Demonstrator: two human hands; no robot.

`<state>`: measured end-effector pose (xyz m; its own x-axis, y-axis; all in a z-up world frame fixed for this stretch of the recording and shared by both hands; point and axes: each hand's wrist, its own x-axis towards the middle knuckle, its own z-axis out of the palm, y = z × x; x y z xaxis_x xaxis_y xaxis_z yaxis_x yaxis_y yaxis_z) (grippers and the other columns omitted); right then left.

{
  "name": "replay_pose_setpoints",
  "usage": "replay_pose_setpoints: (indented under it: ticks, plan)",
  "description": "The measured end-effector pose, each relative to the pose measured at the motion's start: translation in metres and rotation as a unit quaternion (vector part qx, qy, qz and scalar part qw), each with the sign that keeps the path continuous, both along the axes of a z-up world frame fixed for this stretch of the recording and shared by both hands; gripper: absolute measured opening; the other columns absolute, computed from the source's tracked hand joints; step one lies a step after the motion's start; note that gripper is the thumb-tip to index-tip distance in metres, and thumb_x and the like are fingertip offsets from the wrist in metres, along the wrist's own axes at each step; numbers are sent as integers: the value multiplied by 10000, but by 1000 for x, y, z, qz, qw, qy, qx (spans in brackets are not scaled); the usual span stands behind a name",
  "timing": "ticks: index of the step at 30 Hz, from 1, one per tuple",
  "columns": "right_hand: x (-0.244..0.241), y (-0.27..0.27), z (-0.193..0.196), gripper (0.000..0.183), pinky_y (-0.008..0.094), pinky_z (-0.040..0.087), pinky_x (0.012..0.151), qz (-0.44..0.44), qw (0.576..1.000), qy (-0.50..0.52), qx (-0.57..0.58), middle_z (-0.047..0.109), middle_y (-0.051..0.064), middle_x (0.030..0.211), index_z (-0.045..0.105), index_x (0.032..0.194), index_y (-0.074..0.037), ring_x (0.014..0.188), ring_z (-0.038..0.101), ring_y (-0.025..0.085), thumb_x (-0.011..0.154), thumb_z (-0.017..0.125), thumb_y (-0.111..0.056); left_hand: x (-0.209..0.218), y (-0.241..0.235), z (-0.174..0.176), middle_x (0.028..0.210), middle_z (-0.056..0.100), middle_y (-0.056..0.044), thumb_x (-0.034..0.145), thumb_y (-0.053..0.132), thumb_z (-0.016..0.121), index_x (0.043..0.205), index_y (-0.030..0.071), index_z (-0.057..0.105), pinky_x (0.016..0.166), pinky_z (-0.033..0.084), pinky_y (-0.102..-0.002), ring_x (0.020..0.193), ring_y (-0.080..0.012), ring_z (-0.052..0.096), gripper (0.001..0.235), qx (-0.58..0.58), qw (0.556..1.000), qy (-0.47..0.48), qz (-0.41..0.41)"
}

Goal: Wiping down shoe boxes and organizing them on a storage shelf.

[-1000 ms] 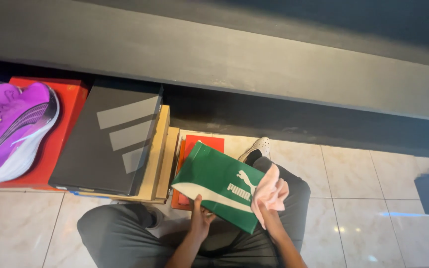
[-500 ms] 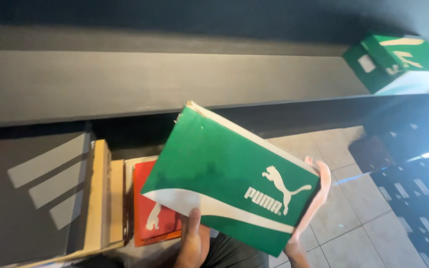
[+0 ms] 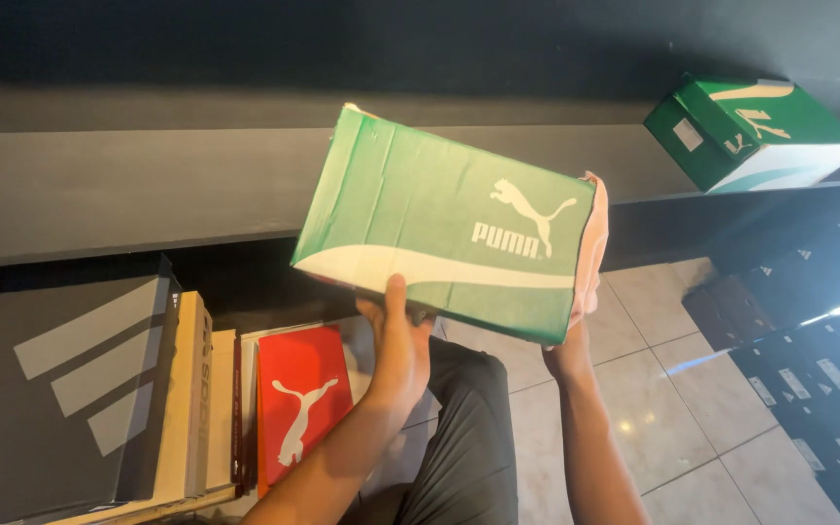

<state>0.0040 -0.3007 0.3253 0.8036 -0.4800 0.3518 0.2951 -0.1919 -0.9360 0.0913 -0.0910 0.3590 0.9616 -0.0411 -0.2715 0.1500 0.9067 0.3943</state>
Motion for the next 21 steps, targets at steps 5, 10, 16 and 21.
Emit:
replay_pose_setpoints:
  ticks: [5, 10, 16, 21]
  plan:
    - [78, -8, 59, 355, 341, 521, 671, 45, 995, 25, 85, 470, 173, 1242, 323, 1281, -129, 952, 572, 279, 997, 534, -152, 11, -11, 26, 1658, -7, -169, 954, 313, 679, 1584, 302, -129, 1156, 102, -733, 1556, -406, 39, 1025, 45, 997, -38, -53]
    - [106, -33, 56, 369, 342, 580, 698, 94, 976, 15, 198, 491, 181, 1296, 371, 1317, -127, 991, 600, 285, 1009, 550, -225, 35, -2, -17, 1576, 173, -348, 976, 278, 669, 1554, 85, -27, 1180, 158, -655, 1493, -507, 182, 925, 261, 933, -217, -116]
    - [101, 5, 72, 381, 406, 527, 1098, 21, 958, -115, 260, 554, 160, 1301, 456, 1335, -26, 1140, 592, 196, 1019, 570, -207, 48, 45, -10, 1352, 523, -148, 871, 44, 722, 1307, 57, 600, 1076, 401, -483, 1259, -385, 503, 453, 614, 657, -365, 240]
    - [133, -76, -47, 447, 452, 376, 1190, -193, 974, -103, -65, 559, 221, 1442, 512, 1442, 30, 1336, 539, 245, 1044, 638, -132, 70, 44, -21, 1505, 460, -242, 910, 71, 667, 1477, 14, 472, 1181, 235, -585, 1455, -462, 329, 602, 671, 642, -343, 141]
